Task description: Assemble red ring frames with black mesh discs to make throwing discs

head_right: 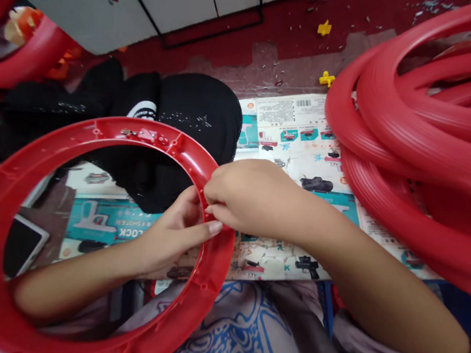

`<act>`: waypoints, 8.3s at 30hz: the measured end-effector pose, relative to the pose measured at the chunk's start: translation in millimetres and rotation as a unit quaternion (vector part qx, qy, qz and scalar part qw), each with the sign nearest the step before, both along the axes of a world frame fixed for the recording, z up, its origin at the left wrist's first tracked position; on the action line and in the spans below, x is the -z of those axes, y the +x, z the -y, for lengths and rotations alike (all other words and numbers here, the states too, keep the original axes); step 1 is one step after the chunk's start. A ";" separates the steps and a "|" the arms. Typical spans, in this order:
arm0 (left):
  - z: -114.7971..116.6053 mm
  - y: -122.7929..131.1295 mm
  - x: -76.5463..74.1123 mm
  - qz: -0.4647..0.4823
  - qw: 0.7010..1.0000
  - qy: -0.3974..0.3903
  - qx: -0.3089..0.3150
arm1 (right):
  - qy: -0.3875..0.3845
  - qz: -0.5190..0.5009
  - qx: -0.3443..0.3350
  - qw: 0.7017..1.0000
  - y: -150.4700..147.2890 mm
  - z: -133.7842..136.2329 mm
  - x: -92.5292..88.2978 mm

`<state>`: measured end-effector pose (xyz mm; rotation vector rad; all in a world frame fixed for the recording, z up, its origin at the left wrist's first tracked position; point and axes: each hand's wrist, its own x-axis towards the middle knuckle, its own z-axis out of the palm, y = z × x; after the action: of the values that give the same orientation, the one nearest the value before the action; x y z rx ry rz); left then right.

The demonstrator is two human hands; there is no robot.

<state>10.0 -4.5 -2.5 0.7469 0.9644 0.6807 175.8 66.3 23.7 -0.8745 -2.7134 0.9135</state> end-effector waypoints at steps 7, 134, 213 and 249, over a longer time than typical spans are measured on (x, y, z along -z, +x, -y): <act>-3.8 3.4 2.2 -0.066 0.997 0.039 -0.026 | -0.021 0.031 0.156 0.987 -3.8 5.6 -5.4; 1.6 -9.1 -11.5 -0.024 0.993 0.028 0.109 | -0.360 -0.203 0.089 0.906 13.8 -16.0 17.1; 12.9 -3.4 3.5 -0.157 0.961 0.160 0.162 | 0.150 -0.141 -0.026 0.978 7.9 -0.5 8.8; 9.9 -8.4 0.0 -0.177 0.937 0.191 0.234 | 0.167 -0.100 -0.094 0.976 14.3 3.8 1.0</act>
<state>1.7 -14.4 -2.5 1.4279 0.9360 0.3143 190.1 62.5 22.7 -0.4433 -2.6904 0.5145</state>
